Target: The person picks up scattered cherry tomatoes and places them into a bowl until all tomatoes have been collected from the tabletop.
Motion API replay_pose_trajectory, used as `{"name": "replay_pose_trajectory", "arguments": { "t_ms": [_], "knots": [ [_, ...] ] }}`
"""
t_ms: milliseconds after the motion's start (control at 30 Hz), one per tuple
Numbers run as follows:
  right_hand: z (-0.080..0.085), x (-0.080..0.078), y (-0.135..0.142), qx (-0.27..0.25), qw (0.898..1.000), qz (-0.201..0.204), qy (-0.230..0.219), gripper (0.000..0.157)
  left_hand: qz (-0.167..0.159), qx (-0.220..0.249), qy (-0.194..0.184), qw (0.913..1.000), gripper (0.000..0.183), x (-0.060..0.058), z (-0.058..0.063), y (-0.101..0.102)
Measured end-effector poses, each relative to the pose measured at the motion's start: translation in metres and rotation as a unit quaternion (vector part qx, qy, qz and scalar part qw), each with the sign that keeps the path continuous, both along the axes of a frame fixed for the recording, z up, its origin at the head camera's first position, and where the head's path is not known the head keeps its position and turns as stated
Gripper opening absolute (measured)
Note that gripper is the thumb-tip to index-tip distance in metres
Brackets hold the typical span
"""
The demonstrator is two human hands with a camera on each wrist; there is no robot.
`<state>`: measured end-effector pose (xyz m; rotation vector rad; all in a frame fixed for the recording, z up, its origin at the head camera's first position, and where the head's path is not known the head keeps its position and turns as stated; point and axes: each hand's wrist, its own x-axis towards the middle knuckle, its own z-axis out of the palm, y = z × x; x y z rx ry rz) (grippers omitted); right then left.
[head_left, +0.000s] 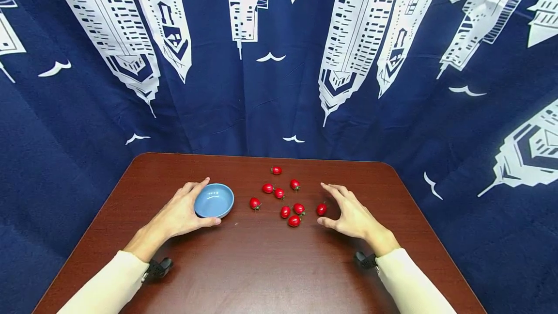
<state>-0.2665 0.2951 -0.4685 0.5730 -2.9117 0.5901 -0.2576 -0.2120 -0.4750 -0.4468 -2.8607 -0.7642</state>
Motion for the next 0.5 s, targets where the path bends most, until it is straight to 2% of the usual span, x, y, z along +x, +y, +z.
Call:
{"name": "replay_pose_trajectory", "arguments": {
  "t_ms": [233,500],
  "knots": [
    [-0.006,-0.003,0.005,-0.025,0.999,0.013,-0.016,0.095,-0.01,0.007,0.013,0.9998,0.118,-0.003,-0.009,-0.003],
    [-0.014,-0.01,0.008,-0.058,0.998,0.033,-0.019,0.084,-0.012,0.008,0.001,0.9999,0.112,-0.004,-0.007,-0.001]
  ]
}}
